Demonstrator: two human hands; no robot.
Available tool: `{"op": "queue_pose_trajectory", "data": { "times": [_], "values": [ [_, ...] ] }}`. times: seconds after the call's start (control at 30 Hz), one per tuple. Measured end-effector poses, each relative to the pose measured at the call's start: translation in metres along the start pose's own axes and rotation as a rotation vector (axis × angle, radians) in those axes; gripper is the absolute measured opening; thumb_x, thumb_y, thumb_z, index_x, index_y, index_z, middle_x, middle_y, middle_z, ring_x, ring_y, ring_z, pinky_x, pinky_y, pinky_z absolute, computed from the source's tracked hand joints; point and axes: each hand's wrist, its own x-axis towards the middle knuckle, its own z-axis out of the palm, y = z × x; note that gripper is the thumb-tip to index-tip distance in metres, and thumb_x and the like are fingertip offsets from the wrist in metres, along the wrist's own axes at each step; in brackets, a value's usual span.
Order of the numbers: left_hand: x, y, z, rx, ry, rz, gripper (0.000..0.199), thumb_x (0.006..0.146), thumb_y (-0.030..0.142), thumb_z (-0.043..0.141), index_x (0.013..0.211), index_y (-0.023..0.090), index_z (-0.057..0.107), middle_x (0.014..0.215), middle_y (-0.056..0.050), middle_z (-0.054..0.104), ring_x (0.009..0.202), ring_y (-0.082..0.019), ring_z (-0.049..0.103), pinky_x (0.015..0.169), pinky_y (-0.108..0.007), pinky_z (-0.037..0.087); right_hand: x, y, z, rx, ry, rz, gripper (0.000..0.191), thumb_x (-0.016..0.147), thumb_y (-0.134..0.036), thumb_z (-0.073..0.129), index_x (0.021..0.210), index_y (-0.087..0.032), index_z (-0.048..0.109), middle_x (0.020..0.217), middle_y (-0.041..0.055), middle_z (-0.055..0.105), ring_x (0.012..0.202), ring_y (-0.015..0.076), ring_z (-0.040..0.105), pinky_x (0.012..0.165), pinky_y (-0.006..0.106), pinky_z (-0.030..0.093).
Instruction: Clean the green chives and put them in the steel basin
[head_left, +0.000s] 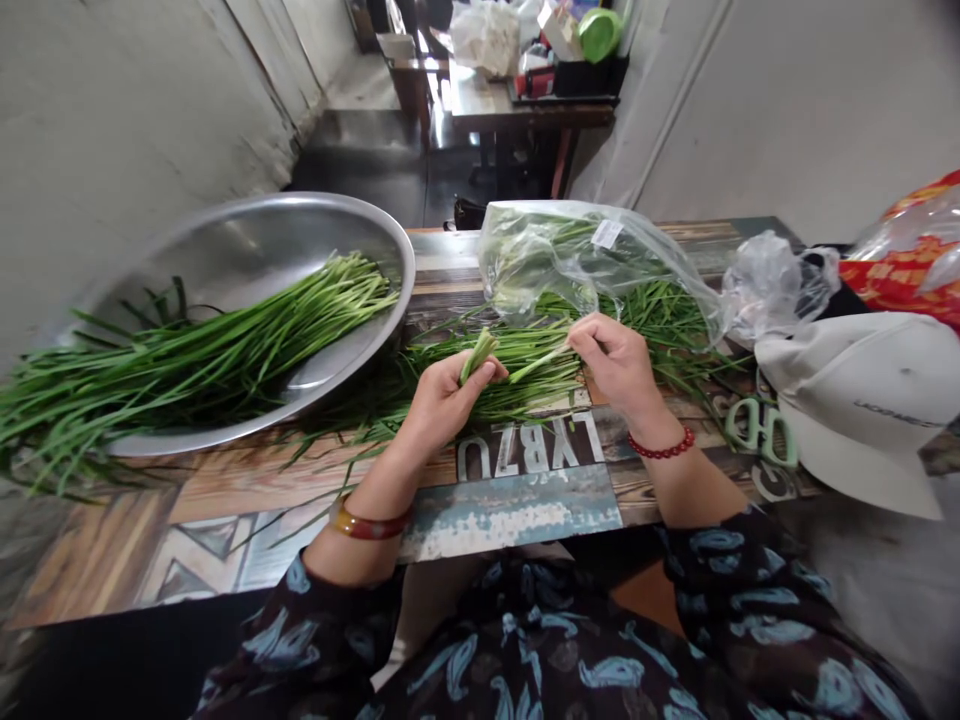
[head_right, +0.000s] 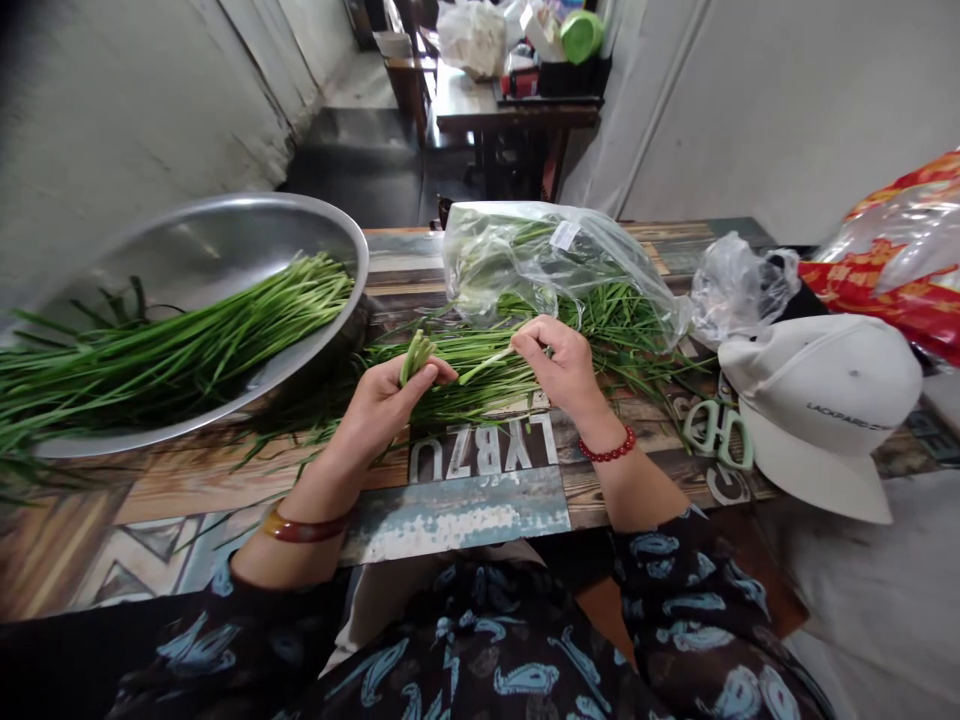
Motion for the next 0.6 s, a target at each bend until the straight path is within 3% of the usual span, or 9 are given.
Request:
{"op": "queue_pose_trajectory", "data": {
  "times": [0.17,0.33,0.6],
  "values": [
    [0.0,-0.001,0.001,0.044,-0.053,0.053,0.03,0.094,0.04,0.053,0.099,0.017,0.072,0.106,-0.009,0.073,0.101,-0.022,0.065,0.093,-0.034,0.046,-0.001,-0.013,0.003,0.013,0.017,-0.007,0.027,0.095,-0.037,0.055,0.073,-0.022,0.062,0.079,0.0022,0.064,0.078,0.0162,0.061,0.076,0.032,0.048],
    [-0.002,0.004,0.001,0.178,-0.142,0.072,0.034,0.096,0.039,0.049,0.078,0.017,0.067,0.081,-0.004,0.07,0.078,-0.017,0.063,0.076,-0.029,0.046,-0.001,-0.021,0.009,-0.068,-0.016,-0.092,0.021,0.093,-0.033,0.058,0.074,-0.024,0.063,0.081,0.0036,0.067,0.083,0.0189,0.064,0.08,0.036,0.051],
    [-0.004,-0.001,-0.001,0.391,-0.009,0.156,0.033,0.096,0.038,0.046,0.074,0.017,0.06,0.072,-0.003,0.063,0.07,-0.016,0.056,0.067,-0.027,0.044,-0.001,-0.015,0.014,-0.117,-0.151,-0.235,0.008,0.089,-0.028,0.064,0.083,-0.025,0.067,0.081,0.0033,0.071,0.079,0.02,0.066,0.076,0.037,0.052]
  ]
}}
